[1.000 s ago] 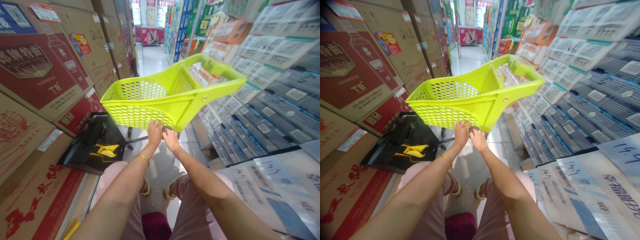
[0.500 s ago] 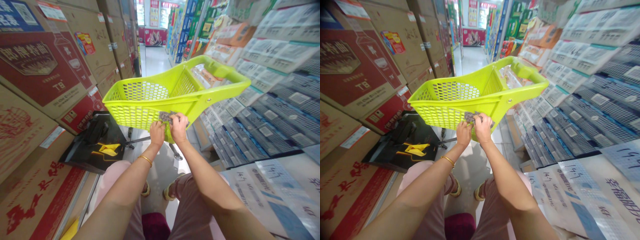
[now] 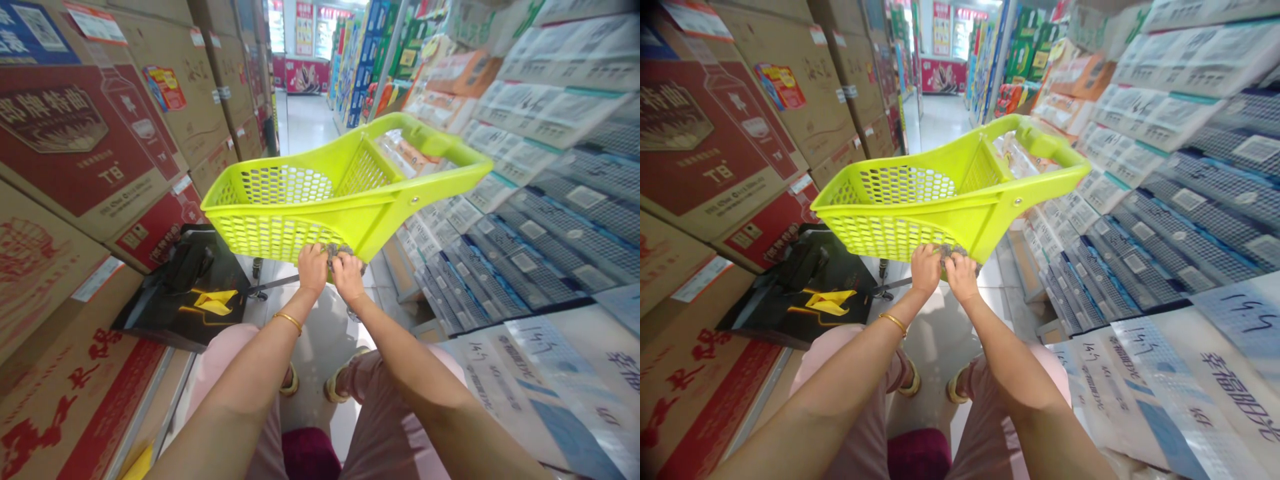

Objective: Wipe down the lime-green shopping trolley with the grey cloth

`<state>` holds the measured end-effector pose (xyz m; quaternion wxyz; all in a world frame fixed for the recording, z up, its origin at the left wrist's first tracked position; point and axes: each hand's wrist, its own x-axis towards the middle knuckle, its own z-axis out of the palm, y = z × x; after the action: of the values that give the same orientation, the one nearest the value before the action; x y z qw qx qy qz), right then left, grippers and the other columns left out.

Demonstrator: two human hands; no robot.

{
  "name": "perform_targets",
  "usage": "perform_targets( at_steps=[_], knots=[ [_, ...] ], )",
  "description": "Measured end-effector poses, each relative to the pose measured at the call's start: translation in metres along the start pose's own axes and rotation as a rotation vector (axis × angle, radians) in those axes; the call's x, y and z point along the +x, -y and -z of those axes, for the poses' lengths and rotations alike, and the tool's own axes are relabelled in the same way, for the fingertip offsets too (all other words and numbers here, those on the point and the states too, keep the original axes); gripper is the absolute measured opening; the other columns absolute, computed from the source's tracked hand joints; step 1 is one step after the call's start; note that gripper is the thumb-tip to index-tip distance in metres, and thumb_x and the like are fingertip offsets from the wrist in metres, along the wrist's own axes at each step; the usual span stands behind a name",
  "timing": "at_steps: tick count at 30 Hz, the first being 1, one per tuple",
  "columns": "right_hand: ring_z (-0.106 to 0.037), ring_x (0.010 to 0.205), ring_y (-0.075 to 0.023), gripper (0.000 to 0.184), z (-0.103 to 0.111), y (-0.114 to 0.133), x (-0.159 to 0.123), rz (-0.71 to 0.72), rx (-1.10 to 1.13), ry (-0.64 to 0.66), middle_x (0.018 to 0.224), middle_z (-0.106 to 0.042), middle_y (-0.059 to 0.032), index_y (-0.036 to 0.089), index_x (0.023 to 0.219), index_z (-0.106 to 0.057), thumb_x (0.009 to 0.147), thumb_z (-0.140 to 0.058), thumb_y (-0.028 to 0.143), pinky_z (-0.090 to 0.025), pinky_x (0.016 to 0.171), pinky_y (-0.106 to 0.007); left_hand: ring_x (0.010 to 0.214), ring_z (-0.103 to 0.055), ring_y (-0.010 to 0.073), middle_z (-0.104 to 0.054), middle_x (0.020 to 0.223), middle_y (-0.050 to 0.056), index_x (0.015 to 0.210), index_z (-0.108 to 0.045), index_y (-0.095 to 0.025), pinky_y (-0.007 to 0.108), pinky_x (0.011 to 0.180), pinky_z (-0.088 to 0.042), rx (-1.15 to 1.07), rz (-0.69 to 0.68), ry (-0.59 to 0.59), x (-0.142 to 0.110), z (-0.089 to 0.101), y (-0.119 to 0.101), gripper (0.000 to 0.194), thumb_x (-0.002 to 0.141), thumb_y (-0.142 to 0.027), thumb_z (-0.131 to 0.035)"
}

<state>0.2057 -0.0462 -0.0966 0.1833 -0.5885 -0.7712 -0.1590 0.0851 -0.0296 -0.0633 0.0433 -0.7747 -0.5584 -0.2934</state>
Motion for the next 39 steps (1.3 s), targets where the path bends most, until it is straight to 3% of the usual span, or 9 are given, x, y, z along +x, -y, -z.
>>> perform_targets(
  at_steps=[4, 8, 13, 18, 25, 31, 35, 39],
  knots=[
    [-0.04, 0.089, -0.0215, 0.026, -0.002, 0.001, -0.005, 0.07, -0.035, 0.098, 0.111, -0.056, -0.0108, 0.02, 0.101, -0.062, 0.093, -0.037, 0.023, -0.028, 0.075, -0.034, 0.094, -0.048, 0.0231, -0.063, 0.105, 0.005, 0.095, -0.067, -0.024, 0.037, 0.083, -0.038, 0.026, -0.006, 0.005, 0.0, 0.003, -0.001, 0.024, 0.092, -0.027, -0.043],
    [-0.04, 0.087, -0.021, 0.023, 0.008, 0.004, 0.005, 0.068, -0.011, 0.046, 0.101, -0.056, -0.01, 0.019, 0.098, -0.062, 0.093, -0.04, 0.025, -0.028, 0.073, -0.033, 0.093, -0.048, 0.0229, -0.064, 0.103, 0.004, 0.096, -0.067, -0.025, 0.036, 0.083, -0.037, 0.033, 0.003, 0.002, 0.001, 0.004, -0.001, 0.025, 0.093, -0.028, -0.043],
    [-0.04, 0.085, -0.0203, 0.014, 0.031, 0.004, 0.029, -0.022, 0.046, -0.192, 0.096, -0.055, -0.0086, 0.019, 0.089, -0.063, 0.087, -0.05, 0.025, -0.03, 0.074, -0.032, 0.092, -0.049, 0.0231, -0.064, 0.102, 0.004, 0.091, -0.069, -0.024, 0.036, 0.081, -0.037, 0.027, -0.008, 0.006, 0.001, 0.004, 0.001, 0.028, 0.093, -0.024, -0.041],
    [-0.041, 0.091, -0.0202, 0.018, 0.047, -0.002, 0.05, -0.106, 0.142, -0.424, 0.101, -0.052, -0.0074, 0.021, 0.096, -0.063, 0.081, -0.053, 0.018, -0.033, 0.081, -0.033, 0.091, -0.049, 0.0241, -0.064, 0.098, 0.007, 0.092, -0.069, -0.022, 0.037, 0.08, -0.037, 0.031, -0.019, 0.001, 0.001, 0.004, 0.001, 0.025, 0.091, -0.021, -0.044],
    [-0.039, 0.086, -0.021, 0.016, 0.028, 0.003, 0.034, -0.071, 0.099, -0.282, 0.101, -0.054, -0.0092, 0.021, 0.095, -0.065, 0.083, -0.054, 0.024, -0.031, 0.076, -0.034, 0.09, -0.05, 0.0242, -0.063, 0.081, 0.008, 0.076, -0.069, -0.019, 0.036, 0.078, -0.038, 0.059, -0.007, 0.058, 0.001, 0.004, 0.002, 0.032, 0.091, -0.018, -0.041],
    [-0.039, 0.082, -0.0201, 0.016, 0.017, -0.001, 0.01, 0.023, 0.009, -0.143, 0.1, -0.057, -0.0089, 0.021, 0.095, -0.064, 0.084, -0.053, 0.021, -0.029, 0.072, -0.032, 0.092, -0.05, 0.0234, -0.062, 0.093, 0.009, 0.077, -0.068, -0.018, 0.036, 0.079, -0.038, 0.09, 0.009, 0.129, 0.003, 0.018, -0.002, 0.031, 0.09, -0.016, -0.04],
    [-0.04, 0.083, -0.02, 0.014, 0.026, -0.001, 0.015, 0.03, 0.024, -0.217, 0.098, -0.057, -0.0079, 0.02, 0.092, -0.064, 0.081, -0.055, 0.018, -0.029, 0.073, -0.031, 0.092, -0.051, 0.0226, -0.063, 0.094, 0.009, 0.082, -0.068, -0.017, 0.034, 0.079, -0.04, 0.098, 0.012, 0.19, 0.005, 0.03, -0.007, 0.031, 0.09, -0.016, -0.039],
    [-0.041, 0.085, -0.0201, 0.017, 0.047, 0.0, 0.035, -0.05, 0.088, -0.349, 0.099, -0.056, -0.0076, 0.02, 0.092, -0.064, 0.078, -0.057, 0.016, -0.032, 0.074, -0.031, 0.091, -0.056, 0.0228, -0.065, 0.091, 0.011, 0.086, -0.068, -0.015, 0.032, 0.073, -0.042, 0.089, -0.013, 0.265, 0.007, 0.044, -0.01, 0.028, 0.088, -0.014, -0.041]
  ],
)
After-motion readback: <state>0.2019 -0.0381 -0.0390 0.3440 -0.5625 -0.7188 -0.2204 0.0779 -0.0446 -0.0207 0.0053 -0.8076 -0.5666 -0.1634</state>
